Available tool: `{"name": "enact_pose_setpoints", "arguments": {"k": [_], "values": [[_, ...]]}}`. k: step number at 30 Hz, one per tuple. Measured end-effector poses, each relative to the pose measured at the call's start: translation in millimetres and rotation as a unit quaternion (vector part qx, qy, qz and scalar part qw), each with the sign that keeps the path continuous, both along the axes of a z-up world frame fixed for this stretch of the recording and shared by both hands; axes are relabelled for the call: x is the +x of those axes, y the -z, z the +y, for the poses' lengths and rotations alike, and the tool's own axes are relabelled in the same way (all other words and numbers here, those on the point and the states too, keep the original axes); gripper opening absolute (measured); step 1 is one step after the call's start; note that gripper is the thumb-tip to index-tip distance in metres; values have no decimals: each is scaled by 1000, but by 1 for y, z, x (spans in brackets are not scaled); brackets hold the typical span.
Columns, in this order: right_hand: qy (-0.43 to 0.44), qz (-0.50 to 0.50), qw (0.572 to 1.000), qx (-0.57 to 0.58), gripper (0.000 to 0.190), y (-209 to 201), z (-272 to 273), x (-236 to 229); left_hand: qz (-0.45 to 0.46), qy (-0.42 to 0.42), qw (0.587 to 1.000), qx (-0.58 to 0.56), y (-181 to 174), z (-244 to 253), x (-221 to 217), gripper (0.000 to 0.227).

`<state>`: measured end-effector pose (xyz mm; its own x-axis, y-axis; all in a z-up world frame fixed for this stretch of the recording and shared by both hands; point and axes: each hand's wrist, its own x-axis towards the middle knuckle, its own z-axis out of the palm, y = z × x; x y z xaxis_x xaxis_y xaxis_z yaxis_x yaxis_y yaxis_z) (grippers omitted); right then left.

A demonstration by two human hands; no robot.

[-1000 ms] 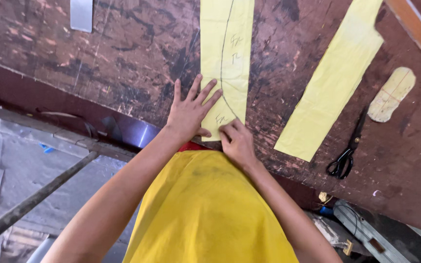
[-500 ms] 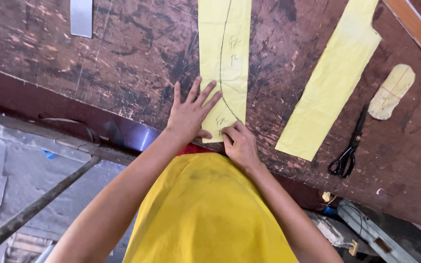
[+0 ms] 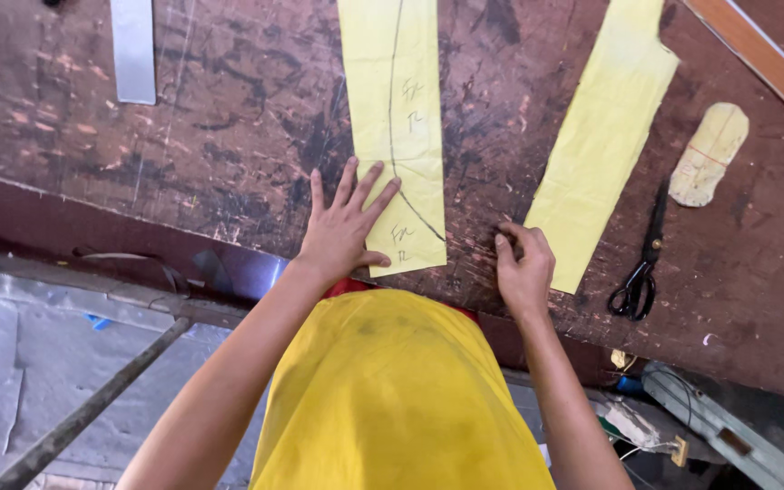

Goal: The person uses shears to cut along drawn lines on a large sheet of yellow paper laid on a wooden workbench. They separate the cut pieces, set aside scrap paper, and continue cutting additional pattern pieces from the same sheet.

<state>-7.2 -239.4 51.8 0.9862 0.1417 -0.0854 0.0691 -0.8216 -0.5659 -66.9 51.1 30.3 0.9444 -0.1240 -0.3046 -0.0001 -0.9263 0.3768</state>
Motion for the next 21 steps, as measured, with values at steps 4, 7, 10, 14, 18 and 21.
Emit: {"name": "enact_pose_setpoints", "arguments": {"k": [4, 7, 10, 14, 18, 21], "values": [[-6, -15, 1000, 24, 17, 12, -11, -1, -106, -90, 988, -61, 13, 2, -13, 108], [-16, -29, 999, 12, 18, 16, -12, 3, -93, -108, 989, -41, 14, 2, -13, 105], [-23, -42, 999, 4, 19, 18, -5, 18, -77, -108, 991, -24, 6, 4, -13, 106], [-40, -99, 994, -8, 15, 32, -25, 52, -74, -103, 992, -17, 6, 4, -10, 107], [26, -136, 990, -22, 12, 38, -88, 98, -75, -100, 992, -17, 3, 5, -6, 108], [41, -193, 979, -55, 14, 30, -124, 134, -71, -115, 991, -11, -5, 10, 5, 104]]}}
